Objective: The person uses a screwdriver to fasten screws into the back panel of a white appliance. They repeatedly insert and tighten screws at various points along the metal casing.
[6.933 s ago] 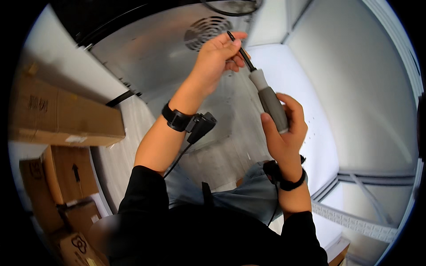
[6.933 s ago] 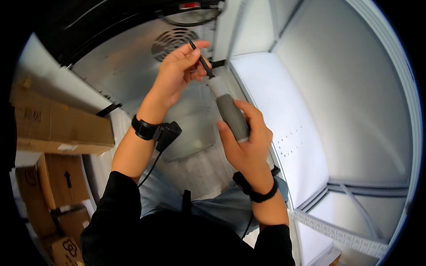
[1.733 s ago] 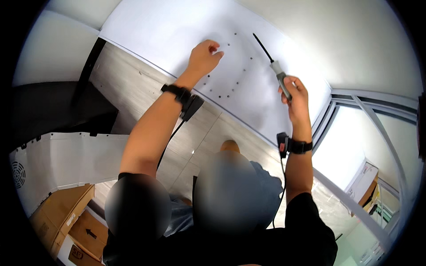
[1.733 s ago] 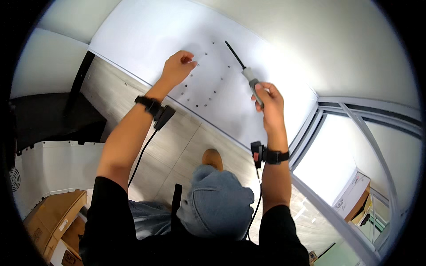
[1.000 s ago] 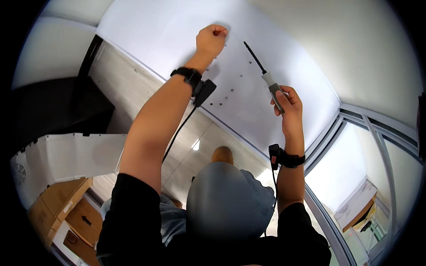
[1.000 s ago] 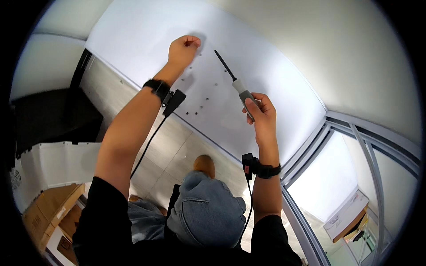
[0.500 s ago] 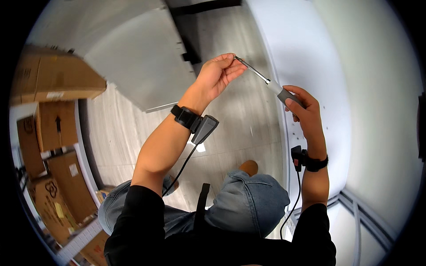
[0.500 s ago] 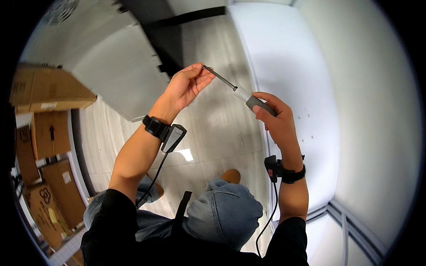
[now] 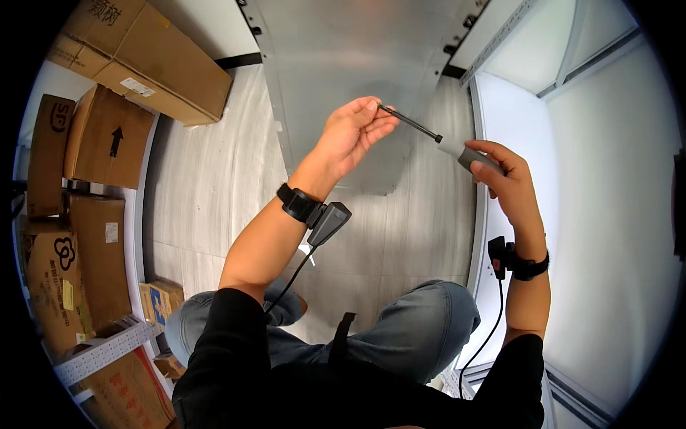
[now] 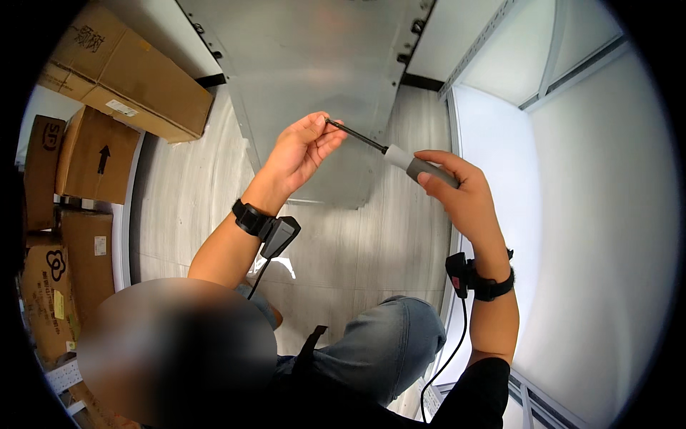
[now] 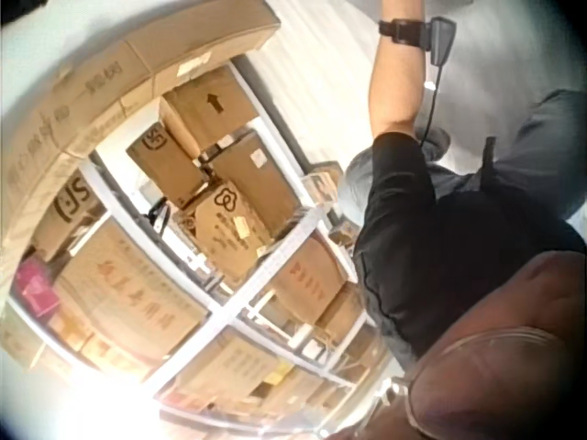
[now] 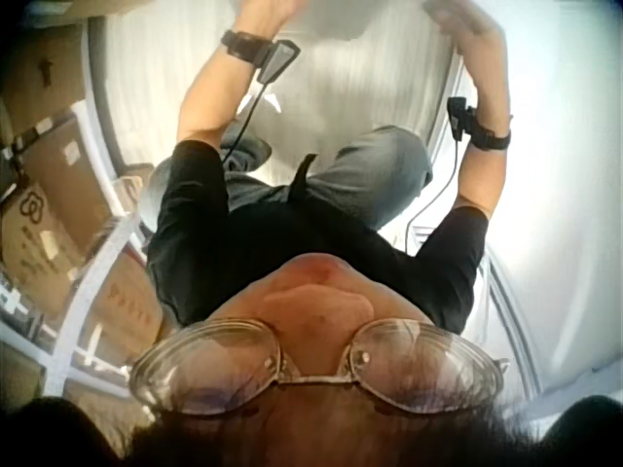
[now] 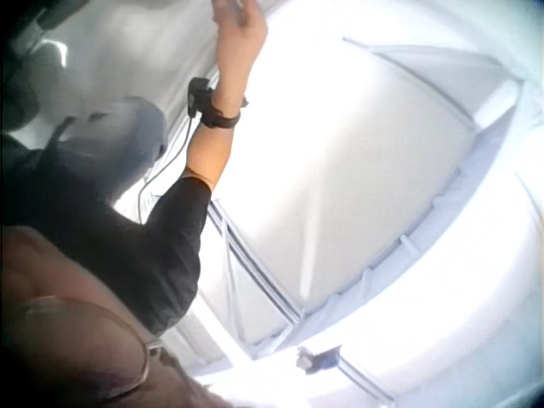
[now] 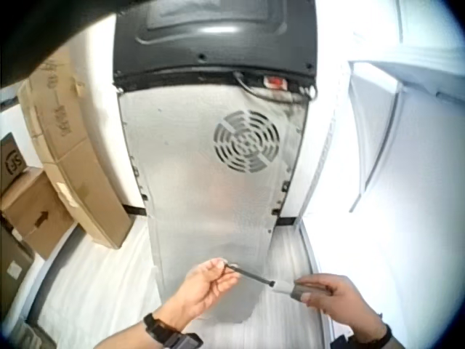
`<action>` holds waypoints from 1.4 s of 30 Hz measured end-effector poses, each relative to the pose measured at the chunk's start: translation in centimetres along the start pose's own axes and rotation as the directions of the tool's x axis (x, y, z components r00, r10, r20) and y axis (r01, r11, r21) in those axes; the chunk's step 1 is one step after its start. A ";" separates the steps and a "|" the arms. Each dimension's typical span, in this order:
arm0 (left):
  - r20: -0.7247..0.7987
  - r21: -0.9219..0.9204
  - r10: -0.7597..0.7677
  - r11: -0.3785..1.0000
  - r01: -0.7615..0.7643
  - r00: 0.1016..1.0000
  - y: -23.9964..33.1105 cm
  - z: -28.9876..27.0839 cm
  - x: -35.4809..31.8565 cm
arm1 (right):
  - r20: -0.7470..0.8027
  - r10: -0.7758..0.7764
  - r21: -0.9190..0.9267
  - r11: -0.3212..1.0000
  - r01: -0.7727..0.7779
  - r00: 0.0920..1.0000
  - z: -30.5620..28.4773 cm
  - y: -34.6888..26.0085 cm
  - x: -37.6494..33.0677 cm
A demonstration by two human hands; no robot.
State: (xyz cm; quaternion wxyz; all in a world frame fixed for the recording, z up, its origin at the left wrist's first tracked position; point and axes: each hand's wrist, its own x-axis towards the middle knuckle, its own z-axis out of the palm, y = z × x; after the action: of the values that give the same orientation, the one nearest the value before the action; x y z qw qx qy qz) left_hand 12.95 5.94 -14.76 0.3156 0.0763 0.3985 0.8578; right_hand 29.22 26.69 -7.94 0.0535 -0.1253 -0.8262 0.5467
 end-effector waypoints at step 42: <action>0.129 0.078 -0.135 0.989 0.125 0.982 27.8 -5.9 3.6 | -0.540 -0.315 -0.182 0.949 0.257 0.780 29.1 -23.1 5.5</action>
State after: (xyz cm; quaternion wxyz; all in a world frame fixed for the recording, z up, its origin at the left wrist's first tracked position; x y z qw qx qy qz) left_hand -5.51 -9.08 1.16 0.3941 0.1185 0.4103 0.8138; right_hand 13.93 -6.32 1.41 0.3707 -0.1564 -0.8086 0.4293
